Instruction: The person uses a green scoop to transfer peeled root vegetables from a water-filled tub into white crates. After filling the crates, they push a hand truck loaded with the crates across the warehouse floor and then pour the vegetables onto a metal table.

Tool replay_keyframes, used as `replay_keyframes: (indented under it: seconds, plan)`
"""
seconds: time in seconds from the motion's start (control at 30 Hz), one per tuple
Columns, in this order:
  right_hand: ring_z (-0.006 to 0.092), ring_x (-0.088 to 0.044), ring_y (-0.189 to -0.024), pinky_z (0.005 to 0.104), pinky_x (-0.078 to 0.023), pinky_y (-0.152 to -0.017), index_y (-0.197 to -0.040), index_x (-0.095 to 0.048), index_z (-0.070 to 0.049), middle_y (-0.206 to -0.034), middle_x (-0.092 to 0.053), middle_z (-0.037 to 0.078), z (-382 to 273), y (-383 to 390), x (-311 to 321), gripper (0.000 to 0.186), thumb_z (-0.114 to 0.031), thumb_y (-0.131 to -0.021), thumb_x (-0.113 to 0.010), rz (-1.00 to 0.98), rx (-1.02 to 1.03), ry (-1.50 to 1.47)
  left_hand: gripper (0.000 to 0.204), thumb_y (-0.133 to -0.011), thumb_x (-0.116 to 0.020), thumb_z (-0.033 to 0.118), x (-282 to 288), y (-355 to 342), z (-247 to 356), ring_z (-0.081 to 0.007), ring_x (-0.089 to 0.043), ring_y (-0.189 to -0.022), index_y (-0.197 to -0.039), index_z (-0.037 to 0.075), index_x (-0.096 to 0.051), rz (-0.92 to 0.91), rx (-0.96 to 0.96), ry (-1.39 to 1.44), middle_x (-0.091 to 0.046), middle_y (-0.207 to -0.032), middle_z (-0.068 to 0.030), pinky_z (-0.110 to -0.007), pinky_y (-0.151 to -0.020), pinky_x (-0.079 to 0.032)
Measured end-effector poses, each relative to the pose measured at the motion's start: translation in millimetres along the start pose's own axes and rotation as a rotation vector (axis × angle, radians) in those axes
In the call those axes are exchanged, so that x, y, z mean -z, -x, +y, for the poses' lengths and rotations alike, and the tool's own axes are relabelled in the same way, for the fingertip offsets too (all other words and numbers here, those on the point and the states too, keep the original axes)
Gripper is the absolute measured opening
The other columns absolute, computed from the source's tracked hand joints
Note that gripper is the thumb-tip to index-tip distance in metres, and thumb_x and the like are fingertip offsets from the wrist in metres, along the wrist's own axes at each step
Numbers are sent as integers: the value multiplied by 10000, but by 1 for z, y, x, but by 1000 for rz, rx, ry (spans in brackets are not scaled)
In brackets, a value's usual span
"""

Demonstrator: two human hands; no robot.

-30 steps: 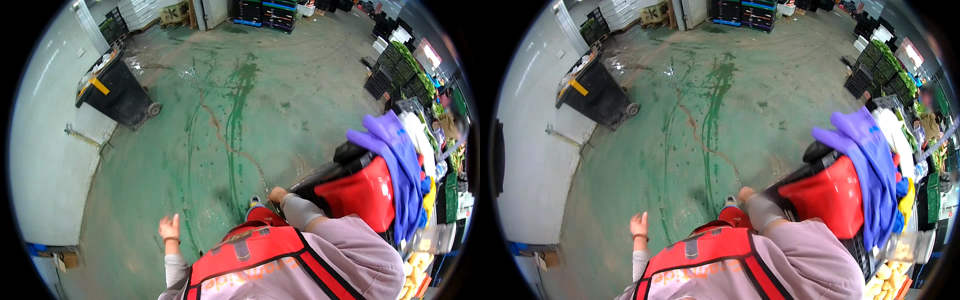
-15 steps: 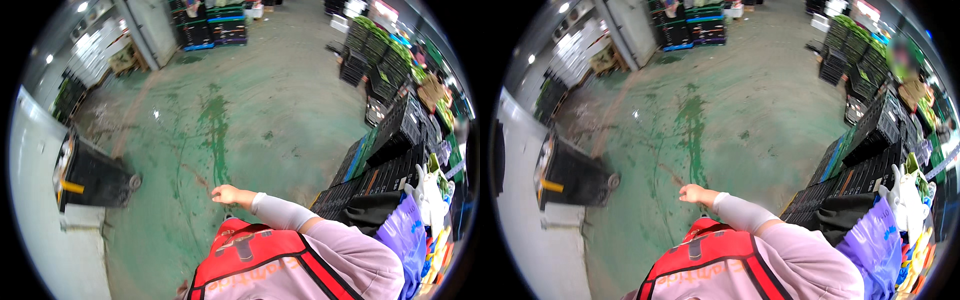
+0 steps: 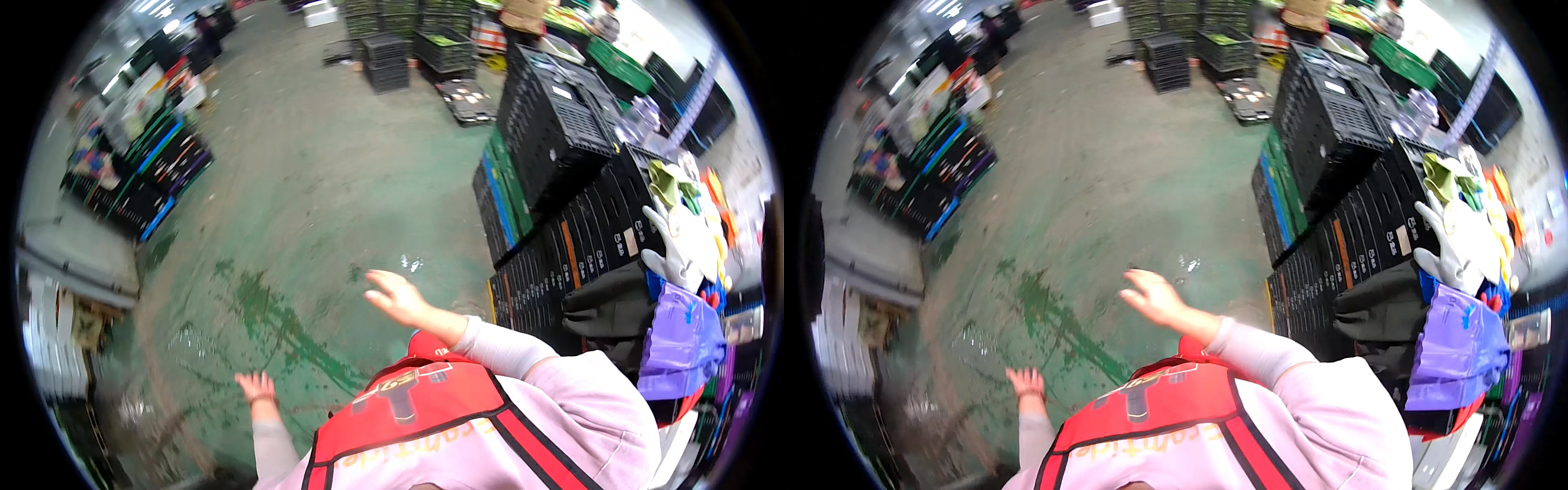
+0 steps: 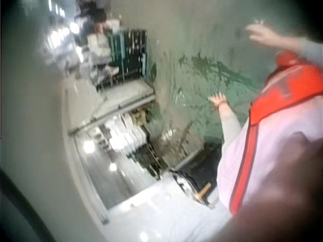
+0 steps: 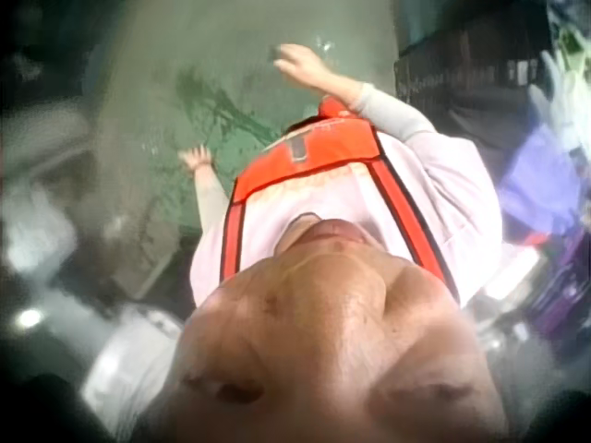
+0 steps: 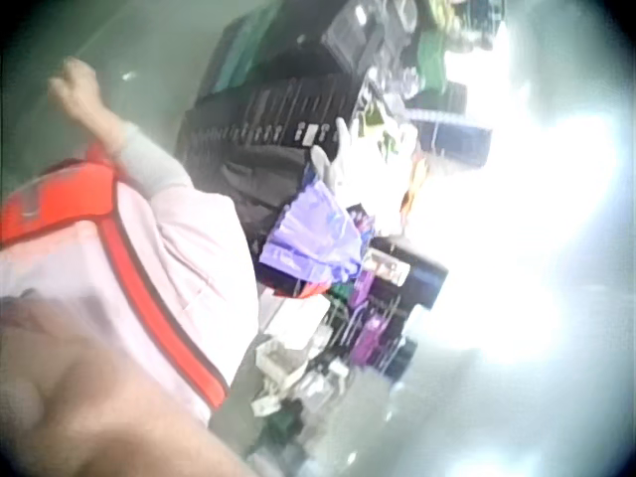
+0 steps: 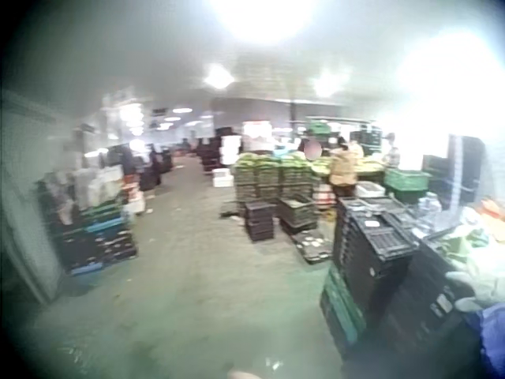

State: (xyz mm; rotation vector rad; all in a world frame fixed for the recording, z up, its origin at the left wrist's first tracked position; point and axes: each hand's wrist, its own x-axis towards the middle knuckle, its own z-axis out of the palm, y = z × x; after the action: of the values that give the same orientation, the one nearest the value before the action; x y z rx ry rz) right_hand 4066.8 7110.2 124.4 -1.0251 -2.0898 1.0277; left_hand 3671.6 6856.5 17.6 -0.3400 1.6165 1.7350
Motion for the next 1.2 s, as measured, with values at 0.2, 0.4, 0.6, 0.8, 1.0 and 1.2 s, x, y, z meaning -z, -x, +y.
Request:
replay_keyframes:
  seconds: [0.2,0.4,0.6,0.8,1.0,1.2]
  plan:
    - [337,-286,-1365,564,-114,-1110,-1365,-442,-113,-1432,-391,110,0,-102,47,651,-469,-836,-574,50,549,347,843,-889,-312,671,-449,139,-31,-294,-379,-1284,-1437,34,-245,-1352,505,-30,-327,-1461,-136,-417,-1024,-348]
    - [318,-515,-1152,537,-387,-926,-1096,-612,-47,-1232,-558,179,169,-170,237,398,-288,-785,-674,574,-210,627,863,-845,-409,698,-579,83,14,-252,-214,-1388,-1482,161,-186,-1496,273,-345,-160,-1548,-28,-459,-1080,-224]
    - [170,-652,-892,283,-503,-807,-1090,-627,6,-983,-679,123,153,-214,397,311,-133,-818,-687,992,-134,242,463,-833,-655,464,-564,-195,79,-163,-529,-820,-958,19,-636,-305,-388,-727,-613,-865,-54,-338,-789,-424]
    - [164,-643,-914,284,-501,-820,-1107,-620,5,-998,-678,116,198,-209,493,331,-168,-832,-683,1071,-433,348,972,-626,-837,323,-667,-279,29,-323,-315,-1338,-1393,-16,-345,-245,-564,-1635,-376,-1408,-230,-410,-1093,-286]
    - [164,-646,-862,294,-508,-789,-1111,-627,-18,-958,-681,116,213,-224,553,364,-208,-809,-701,1184,-667,509,812,-765,-760,255,-929,-343,1,-303,-392,-1300,-1402,-7,-329,-961,-431,-1354,-394,-1403,-222,-386,-1055,-333]
    - [193,-623,-829,315,-502,-765,-1187,-556,20,-965,-647,122,224,-113,617,578,-327,-765,-745,1919,-712,844,578,-822,-714,196,-1118,-277,-36,-248,-509,-1169,-1292,-32,-467,-1344,-493,-1346,-526,-1271,-185,-353,-964,-430]
